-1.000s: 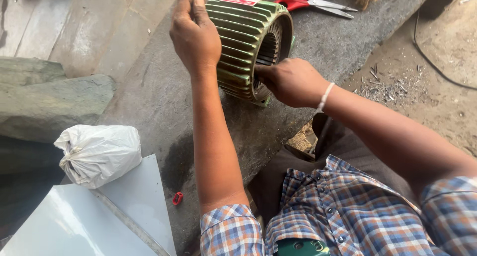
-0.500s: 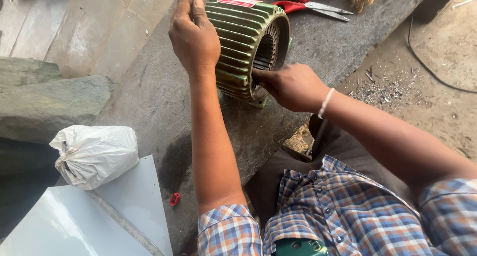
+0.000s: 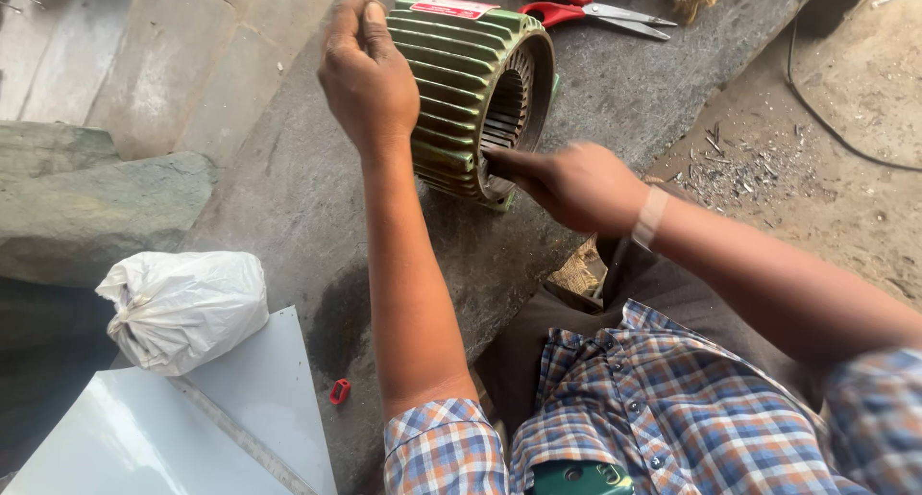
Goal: The person holds a green electric motor stator housing on a stone bench and uses a flat file to scrape the slots inside the housing, rotating the housing to reach different sections. They then wipe the housing with a cloth.
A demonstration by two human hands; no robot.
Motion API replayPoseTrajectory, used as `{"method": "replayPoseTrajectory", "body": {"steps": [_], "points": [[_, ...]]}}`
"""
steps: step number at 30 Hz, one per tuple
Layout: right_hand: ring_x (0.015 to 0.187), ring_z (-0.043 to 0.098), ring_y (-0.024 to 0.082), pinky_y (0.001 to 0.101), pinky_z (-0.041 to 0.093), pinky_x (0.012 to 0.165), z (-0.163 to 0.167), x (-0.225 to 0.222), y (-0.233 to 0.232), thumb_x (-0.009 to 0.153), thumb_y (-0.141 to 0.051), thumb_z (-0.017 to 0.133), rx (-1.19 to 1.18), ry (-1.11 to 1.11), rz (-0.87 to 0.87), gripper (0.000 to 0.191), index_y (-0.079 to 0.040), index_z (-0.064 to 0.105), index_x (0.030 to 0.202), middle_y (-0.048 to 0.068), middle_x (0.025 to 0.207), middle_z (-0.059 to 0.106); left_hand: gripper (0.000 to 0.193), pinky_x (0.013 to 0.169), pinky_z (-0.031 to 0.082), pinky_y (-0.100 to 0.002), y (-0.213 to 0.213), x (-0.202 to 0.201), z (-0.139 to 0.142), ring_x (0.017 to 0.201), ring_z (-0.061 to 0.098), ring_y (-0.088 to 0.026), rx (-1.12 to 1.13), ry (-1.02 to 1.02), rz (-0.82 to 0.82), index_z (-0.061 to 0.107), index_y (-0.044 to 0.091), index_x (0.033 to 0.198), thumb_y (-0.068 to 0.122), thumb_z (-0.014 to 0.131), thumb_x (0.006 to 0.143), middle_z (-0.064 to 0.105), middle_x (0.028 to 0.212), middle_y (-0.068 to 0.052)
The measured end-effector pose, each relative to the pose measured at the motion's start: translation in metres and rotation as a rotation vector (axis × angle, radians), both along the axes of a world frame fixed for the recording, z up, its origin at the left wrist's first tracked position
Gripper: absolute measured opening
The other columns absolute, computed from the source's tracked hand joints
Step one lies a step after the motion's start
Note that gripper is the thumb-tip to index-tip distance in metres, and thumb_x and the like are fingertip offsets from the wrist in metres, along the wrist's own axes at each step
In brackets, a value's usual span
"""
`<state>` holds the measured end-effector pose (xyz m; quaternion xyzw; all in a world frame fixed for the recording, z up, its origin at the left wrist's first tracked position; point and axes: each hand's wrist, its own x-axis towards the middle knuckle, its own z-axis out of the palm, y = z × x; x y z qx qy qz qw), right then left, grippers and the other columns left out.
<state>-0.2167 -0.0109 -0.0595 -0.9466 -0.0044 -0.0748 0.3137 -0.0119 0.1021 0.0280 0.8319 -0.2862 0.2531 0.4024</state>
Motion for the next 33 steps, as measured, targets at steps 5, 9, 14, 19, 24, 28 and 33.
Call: {"method": "replayPoseTrajectory", "body": {"steps": [5, 9, 14, 19, 24, 28, 33], "points": [[0.047, 0.067, 0.025, 0.0428, 0.054, 0.050, 0.029, -0.057, -0.011, 0.095, -0.024, 0.056, 0.294, 0.001, -0.029, 0.052, -0.023, 0.052, 0.147, 0.010, 0.056, 0.069, 0.020, 0.071, 0.058, -0.035, -0.008, 0.001, -0.002, 0.084, 0.073, -0.016, 0.056, -0.034, 0.072, 0.073, 0.013, 0.099, 0.025, 0.057, 0.103, 0.074, 0.093, -0.001], [0.052, 0.057, 0.015, 0.0342, 0.051, 0.055, 0.030, -0.005, 0.003, 0.104, -0.025, 0.055, 0.550, -0.057, 0.035, 0.047, -0.017, 0.053, 0.151, 0.005, 0.077, 0.065, 0.021, 0.072, 0.059, -0.033, -0.005, -0.002, 0.005, 0.082, 0.074, -0.014, 0.040, 0.026, 0.049, 0.072, 0.013, 0.099, 0.025, 0.055, 0.104, 0.074, 0.090, 0.002], [0.051, 0.039, 0.008, 0.0265, 0.039, 0.047, -0.005, -0.014, -0.010, 0.102, -0.030, 0.050, 1.124, 0.316, 0.008, 0.051, -0.015, 0.054, 0.150, -0.004, 0.061, 0.044, 0.021, 0.073, 0.059, -0.034, -0.004, -0.002, 0.005, 0.083, 0.073, -0.015, 0.034, -0.012, 0.017, 0.071, 0.013, 0.098, 0.024, 0.055, 0.105, 0.074, 0.090, 0.001], [0.050, 0.039, 0.009, 0.0260, 0.036, 0.047, -0.016, -0.038, -0.025, 0.101, -0.028, 0.052, 1.266, 0.355, -0.064, 0.053, -0.011, 0.053, 0.151, -0.004, 0.060, 0.044, 0.020, 0.070, 0.058, -0.033, -0.007, 0.004, -0.001, 0.082, 0.073, -0.014, 0.062, -0.002, 0.064, 0.071, 0.014, 0.097, 0.024, 0.056, 0.104, 0.074, 0.092, 0.001], [0.055, 0.039, 0.009, 0.0251, 0.038, 0.051, -0.007, -0.001, -0.016, 0.104, -0.025, 0.050, 1.418, 0.327, 0.020, 0.051, -0.008, 0.053, 0.152, -0.005, 0.065, 0.044, 0.020, 0.071, 0.059, -0.033, -0.002, -0.001, 0.004, 0.082, 0.073, -0.014, 0.029, 0.013, 0.016, 0.071, 0.013, 0.096, 0.023, 0.056, 0.105, 0.074, 0.090, 0.002], [0.054, 0.041, 0.009, 0.0260, 0.037, 0.049, 0.011, -0.029, -0.021, 0.102, -0.026, 0.050, 1.165, 0.298, 0.010, 0.050, -0.012, 0.052, 0.151, -0.004, 0.064, 0.045, 0.019, 0.071, 0.059, -0.033, -0.004, 0.000, 0.002, 0.081, 0.073, -0.014, 0.035, -0.015, 0.012, 0.072, 0.014, 0.097, 0.023, 0.056, 0.104, 0.074, 0.090, 0.002], [0.063, 0.056, 0.012, 0.0314, 0.046, 0.057, 0.035, -0.037, -0.010, 0.106, -0.026, 0.052, 0.760, 0.083, -0.031, 0.043, -0.018, 0.056, 0.148, 0.004, 0.083, 0.065, 0.018, 0.073, 0.057, -0.036, -0.004, 0.004, -0.004, 0.083, 0.072, -0.016, 0.069, -0.065, 0.048, 0.071, 0.013, 0.099, 0.022, 0.057, 0.104, 0.074, 0.090, 0.001]]}}
